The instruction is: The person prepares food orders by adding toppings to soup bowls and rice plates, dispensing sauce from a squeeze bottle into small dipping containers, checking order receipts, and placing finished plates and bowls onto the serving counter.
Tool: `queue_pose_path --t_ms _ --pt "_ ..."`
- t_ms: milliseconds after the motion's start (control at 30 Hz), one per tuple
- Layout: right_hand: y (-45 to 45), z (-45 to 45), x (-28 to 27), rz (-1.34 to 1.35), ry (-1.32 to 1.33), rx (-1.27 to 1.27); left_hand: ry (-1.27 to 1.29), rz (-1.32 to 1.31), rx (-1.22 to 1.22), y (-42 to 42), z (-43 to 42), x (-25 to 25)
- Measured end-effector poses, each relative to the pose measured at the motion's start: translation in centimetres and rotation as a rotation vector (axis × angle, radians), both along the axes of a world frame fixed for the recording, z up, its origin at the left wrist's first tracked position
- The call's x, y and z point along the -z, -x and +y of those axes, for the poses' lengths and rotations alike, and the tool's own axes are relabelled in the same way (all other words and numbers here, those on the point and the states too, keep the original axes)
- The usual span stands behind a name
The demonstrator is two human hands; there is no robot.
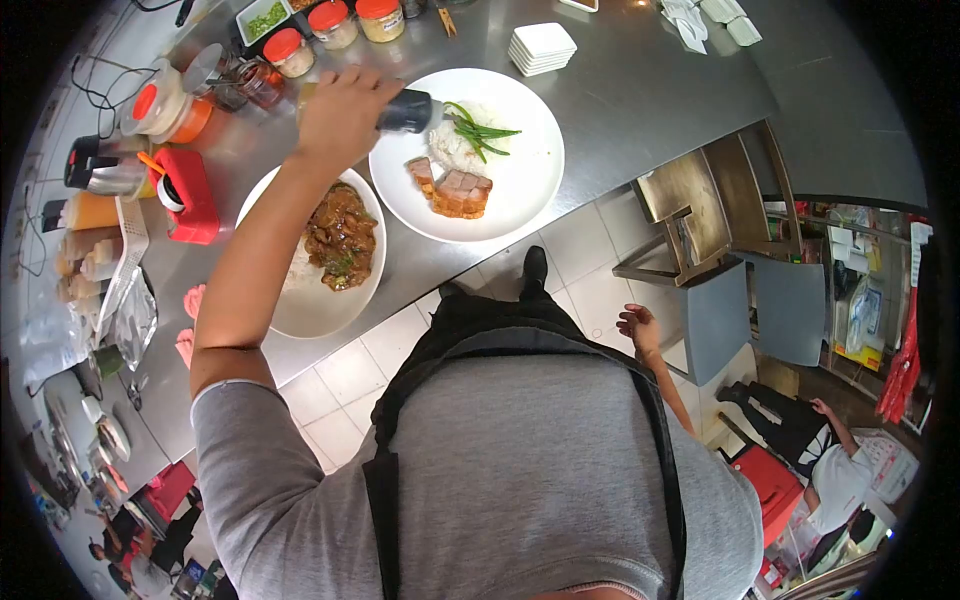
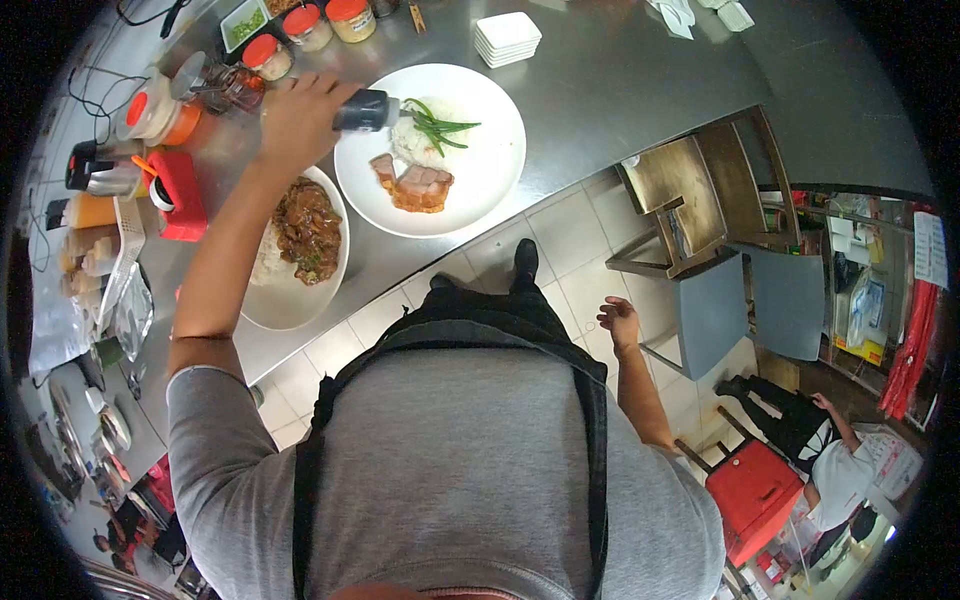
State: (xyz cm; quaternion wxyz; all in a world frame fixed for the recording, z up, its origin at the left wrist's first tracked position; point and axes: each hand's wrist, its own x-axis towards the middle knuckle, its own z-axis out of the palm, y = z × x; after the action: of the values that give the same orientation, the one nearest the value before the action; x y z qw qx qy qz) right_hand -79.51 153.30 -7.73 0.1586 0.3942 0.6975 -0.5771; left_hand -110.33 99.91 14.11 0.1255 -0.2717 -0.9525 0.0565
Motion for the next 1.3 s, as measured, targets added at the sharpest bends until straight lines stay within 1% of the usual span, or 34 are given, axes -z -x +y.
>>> queue_pose_path --t_ms 33,133,233,300,333,367,400,433,467,533,567,600,633,667,733,767,800,867,900,967,1000,1033,1067,1100,1133,1167,1200,1233,1300 --pt "0.3 -0.2 -0.2 0.009 0.005 0.0 0.003 0.023 -0.024 0.0 -0.4 0.0" --pt "1.4 -0.2 -0.1 0.019 -0.003 -0.023 -0.061 -0.225 -0.101 -1.1 -1.3 -0.2" --pt "3.2 -1.2 -0.1 0.077 -0.011 -0.106 -0.418 -0.395 -0.128 -2.9 -2.4 -1.2" --pt "5.3 -4.0 -1.3 0.174 -0.015 -0.212 -0.767 -0.695 -0.196 -3.0 -3.9 -2.1" --pt "6.7 -6.0 -2.3 0.252 -0.034 -0.334 -0.949 -0.822 -0.238 -3.3 -5.3 -2.9" --pt "8.4 -9.3 -5.1 0.342 0.013 -0.419 -1.112 -0.828 -0.272 -4.2 -6.1 -4.1" --pt "9.8 -12.2 -6.8 0.378 0.099 -0.422 -1.284 -0.828 -0.299 -5.0 -7.3 -4.7" --pt "10.8 -14.8 -8.1 0.449 0.248 -0.427 -1.439 -0.781 -0.313 -5.7 -9.0 -5.0" --pt "11.8 -18.0 -10.3 0.435 0.418 -0.403 -1.595 -0.73 -0.313 -6.5 -11.0 -5.4" --pt "13.5 -22.2 -12.2 0.433 0.704 -0.358 -1.734 -0.47 -0.409 -8.3 -14.1 -7.3" --pt "14.3 -23.9 -12.7 0.399 0.814 -0.334 -1.727 -0.308 -0.428 -8.4 -16.1 -7.5" --pt "15.0 -25.4 -13.2 0.362 0.914 -0.3 -1.701 -0.221 -0.477 -9.3 -18.3 -7.9" --pt "15.7 -26.6 -13.8 0.357 0.978 -0.343 -1.615 -0.082 -0.545 -9.7 -20.2 -8.7" --pt "16.3 -27.3 -13.2 0.379 0.956 -0.309 -1.525 0.044 -0.61 -9.8 -22.5 -9.2" --pt "16.2 -27.8 -11.4 0.417 0.893 -0.208 -1.198 0.393 -0.818 -9.9 -27.9 -9.2" --pt "16.1 -28.3 -12.3 0.408 0.853 -0.152 -1.161 0.507 -0.825 -9.7 -30.6 -8.6" --pt "16.2 -28.0 -11.7 0.41 0.865 -0.133 -1.139 0.583 -0.822 -9.2 -34.2 -7.0" --pt "16.1 -25.9 -10.1 0.337 0.734 -0.117 -1.095 0.712 -0.817 -8.2 -42.0 -2.9" --pt "15.9 -26.6 -12.1 0.354 0.673 -0.117 -1.031 0.77 -0.854 -7.7 -44.7 -0.8" --pt "15.2 -26.2 -13.9 0.359 0.71 -0.066 -0.892 0.9 -0.932 -6.8 -48.8 2.7" --pt "14.8 -25.6 -14.4 0.364 0.73 -0.046 -0.827 0.886 -1.008 -6.3 -50.1 3.8" --pt "14.3 -24.4 -13.6 0.364 0.695 -0.028 -0.758 0.873 -1.083 -5.8 -51.4 4.8" --pt "14.2 -24.0 -14.0 0.368 0.691 0.0 -0.688 0.858 -1.158 -5.9 -50.9 4.4" --pt "14.3 -23.7 -14.1 0.373 0.69 0.024 -0.749 0.639 -1.263 -6.3 -50.5 3.8" --pt "14.5 -23.7 -14.3 0.378 0.692 0.045 -0.688 0.581 -1.303 -6.5 -51.1 4.6" --pt "14.4 -23.8 -14.4 0.402 0.585 0.033 -0.623 0.525 -1.343 -6.2 -52.1 5.5" --pt "14.3 -23.3 -14.2 0.405 0.568 0.046 -0.553 0.47 -1.382 -6.1 -53.3 6.2" --pt "14.3 -22.3 -14.0 0.406 0.556 0.058 -0.585 0.44 -1.418 -5.9 -54.3 7.4" --pt "14.8 -21.7 -14.2 0.426 0.555 0.039 -0.592 0.514 -1.394 -5.9 -56.4 9.1"
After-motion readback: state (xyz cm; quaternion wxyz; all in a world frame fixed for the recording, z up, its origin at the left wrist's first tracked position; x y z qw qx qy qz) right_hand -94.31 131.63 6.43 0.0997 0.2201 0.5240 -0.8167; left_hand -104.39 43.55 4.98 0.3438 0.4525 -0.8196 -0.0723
